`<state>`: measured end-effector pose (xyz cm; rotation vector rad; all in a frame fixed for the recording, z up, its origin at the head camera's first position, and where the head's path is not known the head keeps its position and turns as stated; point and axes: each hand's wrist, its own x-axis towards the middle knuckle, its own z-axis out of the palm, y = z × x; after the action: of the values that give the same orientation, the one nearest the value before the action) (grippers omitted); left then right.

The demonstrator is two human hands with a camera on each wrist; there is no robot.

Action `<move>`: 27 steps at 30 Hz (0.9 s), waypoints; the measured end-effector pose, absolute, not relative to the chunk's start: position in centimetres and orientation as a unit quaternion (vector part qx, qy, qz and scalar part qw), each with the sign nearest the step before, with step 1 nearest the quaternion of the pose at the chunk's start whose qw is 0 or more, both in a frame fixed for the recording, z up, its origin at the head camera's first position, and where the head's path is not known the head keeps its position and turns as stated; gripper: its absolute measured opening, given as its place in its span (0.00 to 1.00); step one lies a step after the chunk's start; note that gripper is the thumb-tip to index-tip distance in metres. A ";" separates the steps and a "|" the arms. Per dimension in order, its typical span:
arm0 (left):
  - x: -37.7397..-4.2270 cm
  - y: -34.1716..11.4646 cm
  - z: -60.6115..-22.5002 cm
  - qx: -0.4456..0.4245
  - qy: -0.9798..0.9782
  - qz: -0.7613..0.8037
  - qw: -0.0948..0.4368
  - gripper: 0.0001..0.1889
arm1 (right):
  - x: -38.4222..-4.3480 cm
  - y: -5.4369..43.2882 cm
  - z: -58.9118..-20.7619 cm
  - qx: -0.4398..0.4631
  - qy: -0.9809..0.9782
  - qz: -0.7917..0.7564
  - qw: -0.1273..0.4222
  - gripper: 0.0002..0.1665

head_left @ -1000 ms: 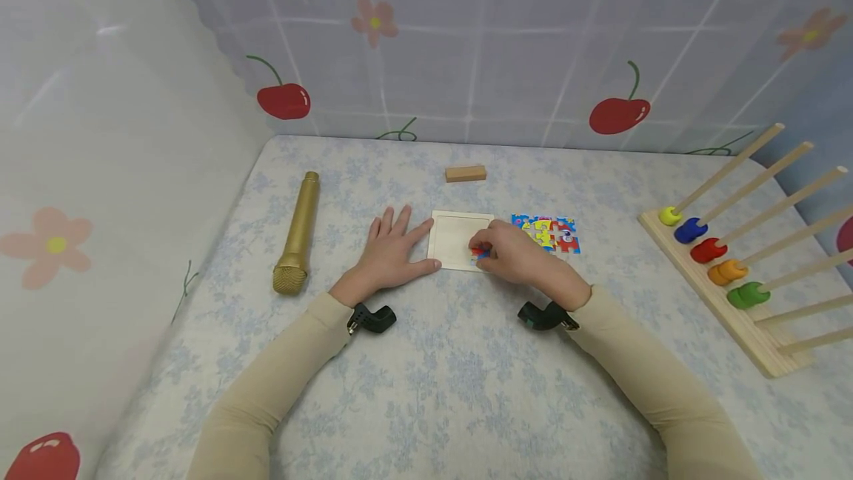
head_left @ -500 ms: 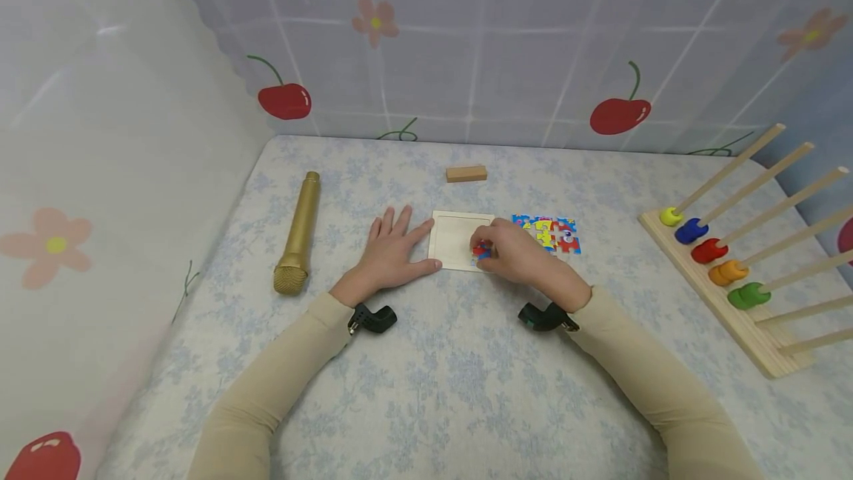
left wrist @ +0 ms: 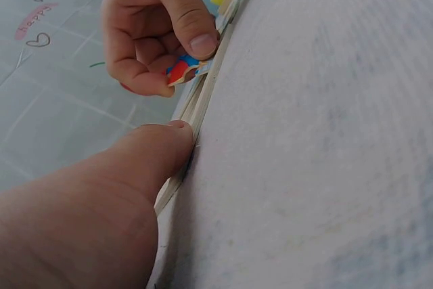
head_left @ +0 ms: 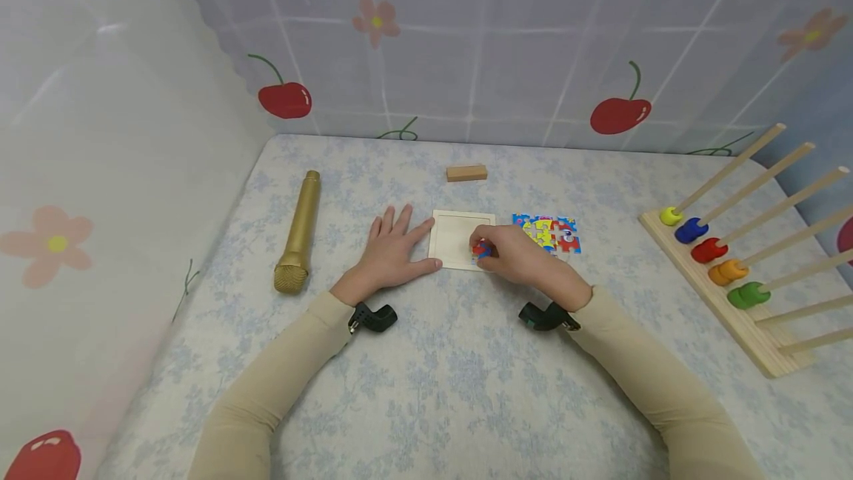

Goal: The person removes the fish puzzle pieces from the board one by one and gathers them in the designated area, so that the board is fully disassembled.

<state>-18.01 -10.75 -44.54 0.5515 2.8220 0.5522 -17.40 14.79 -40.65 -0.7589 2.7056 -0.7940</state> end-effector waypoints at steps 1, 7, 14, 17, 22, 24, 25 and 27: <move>-18.0 -10.7 -44.5 0.188 0.959 0.185 0.106 0.44 | -17.4 14.8 -40.7 -0.261 0.920 -0.272 0.109 0.11; -18.0 -10.6 -44.2 0.189 0.961 0.174 0.101 0.44 | -17.4 14.9 -40.7 -0.272 0.915 -0.280 0.101 0.10; -18.0 -10.6 -44.1 0.188 0.961 0.174 0.102 0.44 | -17.4 15.0 -40.7 -0.274 0.914 -0.282 0.101 0.08; -18.0 -10.6 -44.1 0.188 0.961 0.175 0.102 0.44 | -17.4 15.0 -40.5 -0.274 0.915 -0.280 0.100 0.08; -17.8 -10.6 -44.0 0.188 0.961 0.177 0.103 0.44 | -17.3 15.0 -40.3 -0.273 0.916 -0.276 0.102 0.08; -17.8 -10.6 -44.0 0.188 0.960 0.178 0.103 0.43 | -17.2 15.0 -40.2 -0.271 0.916 -0.276 0.105 0.09; -17.8 -10.6 -44.0 0.188 0.960 0.179 0.103 0.43 | -17.2 14.9 -40.2 -0.270 0.916 -0.276 0.106 0.09; -17.7 -10.6 -44.0 0.188 0.960 0.180 0.104 0.43 | -17.2 15.0 -40.2 -0.269 0.916 -0.276 0.108 0.09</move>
<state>-17.72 -10.55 -43.97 0.5536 2.8315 0.5297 -17.23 15.00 -40.17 -0.7922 2.6956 -0.8130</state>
